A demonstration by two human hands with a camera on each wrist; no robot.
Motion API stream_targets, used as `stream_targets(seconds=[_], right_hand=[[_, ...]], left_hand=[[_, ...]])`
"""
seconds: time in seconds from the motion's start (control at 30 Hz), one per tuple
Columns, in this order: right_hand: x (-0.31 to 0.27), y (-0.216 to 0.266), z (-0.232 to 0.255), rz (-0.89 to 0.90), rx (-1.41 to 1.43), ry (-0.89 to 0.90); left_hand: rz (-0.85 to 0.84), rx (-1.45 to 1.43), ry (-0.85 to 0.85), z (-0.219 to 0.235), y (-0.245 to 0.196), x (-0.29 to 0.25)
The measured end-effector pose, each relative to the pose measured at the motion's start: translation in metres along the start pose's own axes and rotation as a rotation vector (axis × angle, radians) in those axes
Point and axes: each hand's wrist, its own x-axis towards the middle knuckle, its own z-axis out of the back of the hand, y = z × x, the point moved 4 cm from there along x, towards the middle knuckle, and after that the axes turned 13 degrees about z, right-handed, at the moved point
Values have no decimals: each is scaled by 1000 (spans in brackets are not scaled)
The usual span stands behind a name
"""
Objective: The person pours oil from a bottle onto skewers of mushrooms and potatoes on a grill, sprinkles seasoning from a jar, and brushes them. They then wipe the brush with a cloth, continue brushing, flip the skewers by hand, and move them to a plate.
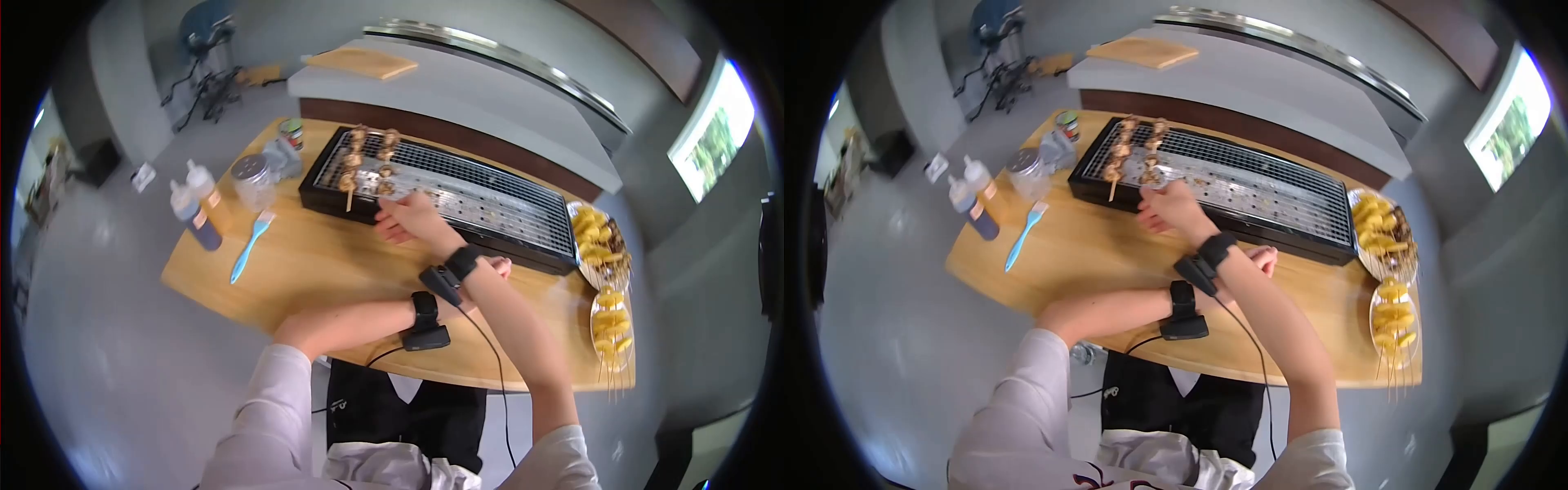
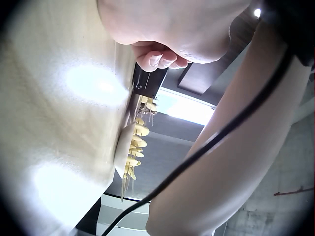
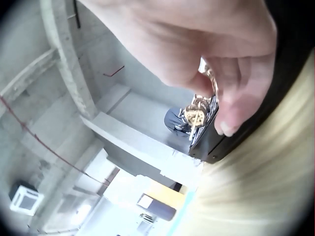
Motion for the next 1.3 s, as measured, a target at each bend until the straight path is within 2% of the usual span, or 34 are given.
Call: stream_targets(seconds=[0.03, 0.07, 0.1, 0.13, 0.17, 0.2, 0.23, 0.27, 0.3, 0.33, 0.37, 0.43, 0.47, 0.57, 0.67, 0.8, 0.93, 1.03, 1.07, 1.17, 1.3], right_hand=[[4, -12, -7, 9, 100, -3], [-2, -4, -10, 32, 180, 24], [3, -7, -13, -7, 249, -2], [3, -7, -15, -1, 355, -49], [-3, -1, -11, 26, 431, -88], [-7, 2, -4, 87, 516, -96], [-20, 4, 13, 90, 528, -148], [-30, 13, 29, 127, 525, -176], [-42, 26, 47, 169, 515, -204], [-61, 35, 70, 203, 434, -263], [-83, 42, 96, 215, 329, -242], [-123, 46, 153, 248, 255, -311], [-149, 53, 180, 287, 233, -355], [-222, 68, 263, 279, -31, -585], [-278, 48, 361, 284, -183, -802], [-333, 15, 438, 103, -444, -983], [-351, -17, 463, -1, -574, -1075], [-357, -43, 475, -42, -644, -1074], [-357, -55, 480, -47, -596, -1089], [-350, -67, 477, -66, -600, -1012], [-342, -73, 474, -80, -766, -873]], left_hand=[[-189, 103, 19, 3, -1, 4], [-520, 238, -167, -6, -5, -1], [-612, 548, -181, -1, -6, 1], [-767, 754, -361, 1, 5, 4], [-464, 640, -209, 4, 0, 1], [-500, 694, -134, -4, -16, -11], [-368, 576, -57, 6, -3, -3], [-130, 90, -11, 5, 6, -2], [-124, 96, 32, -2, 10, -3], [30, -122, -193, 3, 21, -2], [191, -338, -425, 9, 31, -3], [222, -230, -40, -4, 2, -4], [209, -264, -97, -5, 5, -1], [217, -246, -102, -9, -2, -5], [222, -244, -115, -7, -1, -4], [216, -233, -112, -10, -2, -4], [215, -231, -107, -10, -3, -4], [225, -235, -137, -10, -4, -4], [228, -240, -153, -9, -3, -4], [220, -238, -122, -9, -3, -4], [204, -227, -104, -9, -5, -6]])
